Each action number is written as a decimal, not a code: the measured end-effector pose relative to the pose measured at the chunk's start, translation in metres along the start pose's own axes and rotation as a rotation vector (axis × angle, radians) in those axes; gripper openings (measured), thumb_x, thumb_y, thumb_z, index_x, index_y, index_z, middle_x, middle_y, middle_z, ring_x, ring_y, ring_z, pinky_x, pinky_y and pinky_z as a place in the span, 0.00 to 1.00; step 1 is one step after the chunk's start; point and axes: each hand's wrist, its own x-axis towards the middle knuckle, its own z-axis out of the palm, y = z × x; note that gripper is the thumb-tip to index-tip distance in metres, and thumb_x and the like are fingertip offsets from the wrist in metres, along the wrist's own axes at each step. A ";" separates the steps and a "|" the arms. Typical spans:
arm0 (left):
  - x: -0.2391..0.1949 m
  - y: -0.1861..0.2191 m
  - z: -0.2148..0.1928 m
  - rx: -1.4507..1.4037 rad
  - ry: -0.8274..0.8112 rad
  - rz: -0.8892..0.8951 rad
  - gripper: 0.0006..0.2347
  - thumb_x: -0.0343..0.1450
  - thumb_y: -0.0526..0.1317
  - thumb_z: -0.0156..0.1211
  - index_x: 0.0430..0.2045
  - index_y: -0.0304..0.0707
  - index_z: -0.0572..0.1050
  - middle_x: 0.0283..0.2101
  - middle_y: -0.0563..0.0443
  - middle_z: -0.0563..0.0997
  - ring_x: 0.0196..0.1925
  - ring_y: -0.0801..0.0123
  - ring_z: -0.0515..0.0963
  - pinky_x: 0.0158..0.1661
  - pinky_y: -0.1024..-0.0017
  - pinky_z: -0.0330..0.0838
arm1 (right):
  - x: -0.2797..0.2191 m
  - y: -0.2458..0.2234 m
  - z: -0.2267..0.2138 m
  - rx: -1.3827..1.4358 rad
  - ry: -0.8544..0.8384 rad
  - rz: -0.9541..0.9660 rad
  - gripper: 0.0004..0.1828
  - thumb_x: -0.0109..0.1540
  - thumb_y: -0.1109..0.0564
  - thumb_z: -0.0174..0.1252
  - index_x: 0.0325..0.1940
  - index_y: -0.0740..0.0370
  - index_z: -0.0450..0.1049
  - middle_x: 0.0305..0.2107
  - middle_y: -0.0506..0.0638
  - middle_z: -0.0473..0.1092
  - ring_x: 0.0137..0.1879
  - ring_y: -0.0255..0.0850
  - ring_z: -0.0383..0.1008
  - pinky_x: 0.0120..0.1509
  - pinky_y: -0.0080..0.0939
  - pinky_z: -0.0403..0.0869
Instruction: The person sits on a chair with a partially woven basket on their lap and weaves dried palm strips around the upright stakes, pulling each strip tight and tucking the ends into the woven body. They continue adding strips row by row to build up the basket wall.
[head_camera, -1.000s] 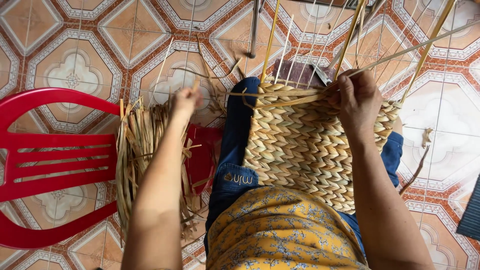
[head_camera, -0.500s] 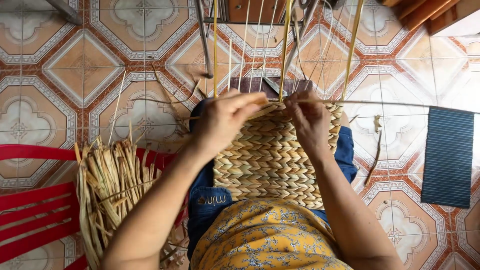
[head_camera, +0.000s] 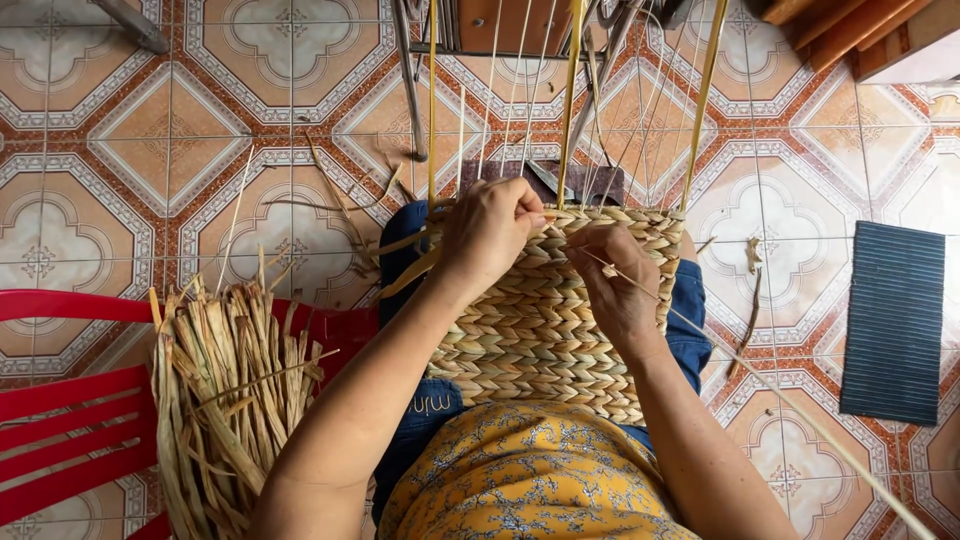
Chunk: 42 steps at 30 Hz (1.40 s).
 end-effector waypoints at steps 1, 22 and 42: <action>0.001 0.001 0.003 -0.002 0.001 0.002 0.05 0.67 0.39 0.69 0.27 0.38 0.79 0.31 0.56 0.80 0.32 0.72 0.77 0.40 0.71 0.74 | 0.002 -0.002 -0.001 -0.002 0.000 -0.001 0.05 0.65 0.65 0.63 0.44 0.65 0.74 0.42 0.50 0.75 0.47 0.36 0.79 0.50 0.35 0.79; -0.006 0.013 -0.060 0.418 -0.194 0.017 0.09 0.74 0.33 0.56 0.47 0.31 0.69 0.32 0.44 0.78 0.32 0.64 0.78 0.34 0.68 0.80 | 0.100 0.017 0.014 -0.265 -0.145 0.284 0.07 0.67 0.58 0.60 0.47 0.63 0.76 0.28 0.50 0.79 0.27 0.34 0.78 0.28 0.34 0.77; 0.028 -0.023 -0.022 -0.217 -0.014 -0.099 0.10 0.75 0.42 0.55 0.36 0.36 0.80 0.24 0.50 0.83 0.16 0.75 0.76 0.15 0.77 0.69 | 0.077 0.031 0.038 0.045 -0.311 0.335 0.04 0.67 0.64 0.55 0.46 0.64 0.71 0.31 0.50 0.77 0.33 0.34 0.78 0.36 0.34 0.80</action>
